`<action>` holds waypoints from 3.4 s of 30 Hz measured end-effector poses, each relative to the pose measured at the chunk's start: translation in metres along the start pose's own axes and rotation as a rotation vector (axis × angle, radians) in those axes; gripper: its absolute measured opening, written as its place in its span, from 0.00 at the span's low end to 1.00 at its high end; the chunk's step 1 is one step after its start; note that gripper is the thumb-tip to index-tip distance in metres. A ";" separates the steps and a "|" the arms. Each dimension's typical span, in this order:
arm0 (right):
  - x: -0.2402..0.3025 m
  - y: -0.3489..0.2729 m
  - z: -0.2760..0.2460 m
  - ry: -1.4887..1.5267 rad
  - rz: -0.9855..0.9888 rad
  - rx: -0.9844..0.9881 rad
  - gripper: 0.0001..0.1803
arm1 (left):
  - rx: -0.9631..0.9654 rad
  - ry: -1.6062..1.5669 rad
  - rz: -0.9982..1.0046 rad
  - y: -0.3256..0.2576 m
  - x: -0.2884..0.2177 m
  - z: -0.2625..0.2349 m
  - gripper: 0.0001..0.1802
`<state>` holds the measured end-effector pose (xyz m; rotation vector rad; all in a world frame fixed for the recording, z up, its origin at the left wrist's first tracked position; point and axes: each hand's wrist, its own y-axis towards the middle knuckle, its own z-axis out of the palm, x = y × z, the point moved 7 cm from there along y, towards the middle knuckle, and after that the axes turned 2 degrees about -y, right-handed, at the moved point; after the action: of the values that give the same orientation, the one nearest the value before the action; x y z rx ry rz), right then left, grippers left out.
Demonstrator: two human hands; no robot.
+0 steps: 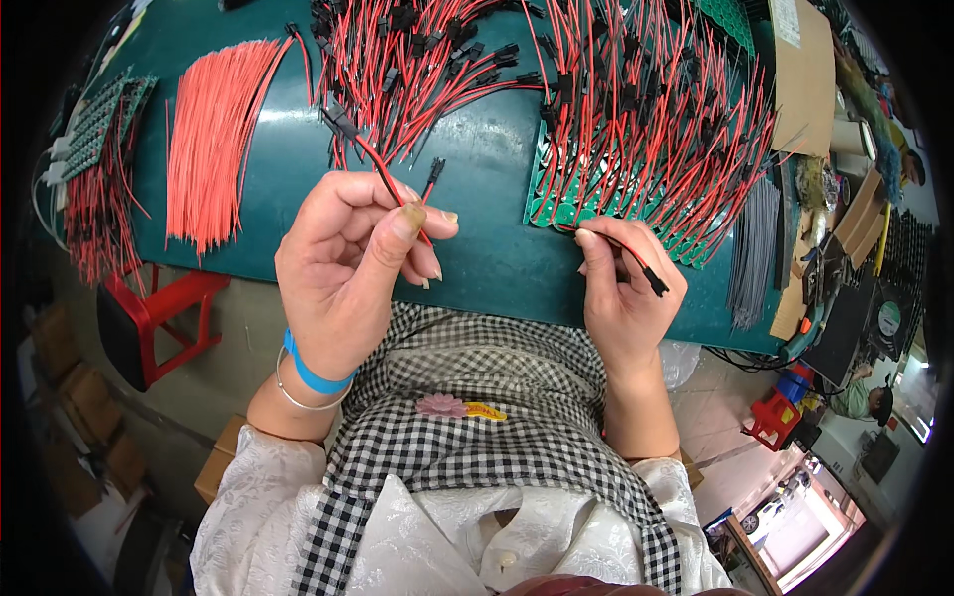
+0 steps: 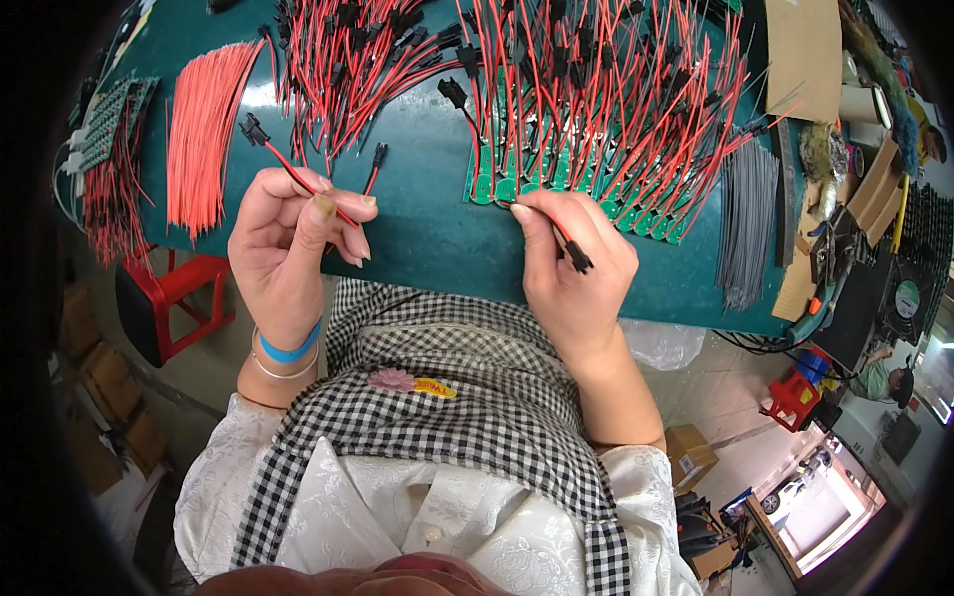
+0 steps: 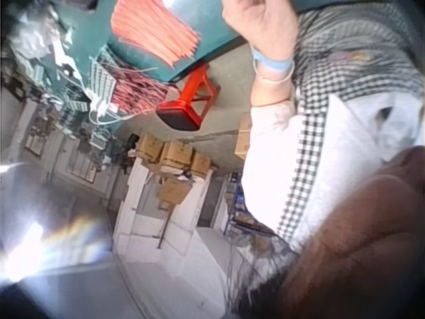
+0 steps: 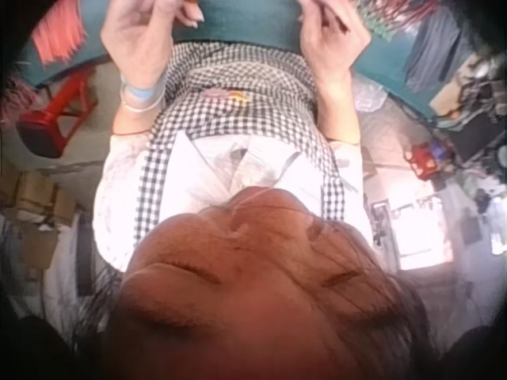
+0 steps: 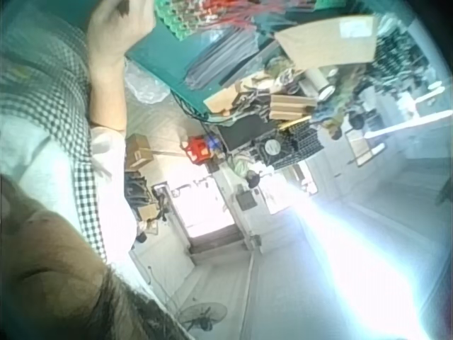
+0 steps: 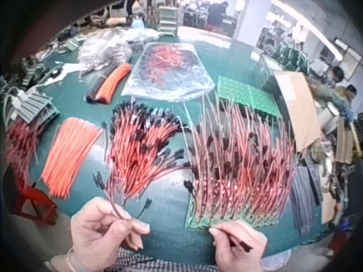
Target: The person inserts and organizes red and black wires from wire harnesses by hand into a multi-port electronic circuit board.
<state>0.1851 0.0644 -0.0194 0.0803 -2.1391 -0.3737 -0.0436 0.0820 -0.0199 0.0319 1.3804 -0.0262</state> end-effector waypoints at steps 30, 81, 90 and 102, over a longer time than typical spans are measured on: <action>0.014 -0.017 -0.003 0.471 0.233 0.453 0.05 | 0.416 0.368 0.142 -0.021 0.007 0.068 0.05; -0.006 0.000 -0.015 -0.087 -0.016 -0.063 0.04 | -0.002 0.146 0.150 -0.003 0.005 0.015 0.06; 0.010 0.014 -0.008 -0.219 -0.040 0.053 0.06 | 0.177 0.317 0.104 -0.003 0.020 0.024 0.05; 0.007 0.014 -0.003 -0.177 -0.018 -0.020 0.10 | 0.221 0.256 0.045 -0.011 0.014 0.039 0.05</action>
<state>0.1849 0.0760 -0.0081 0.0569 -2.3104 -0.4257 -0.0033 0.0691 -0.0265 0.2590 1.6268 -0.1413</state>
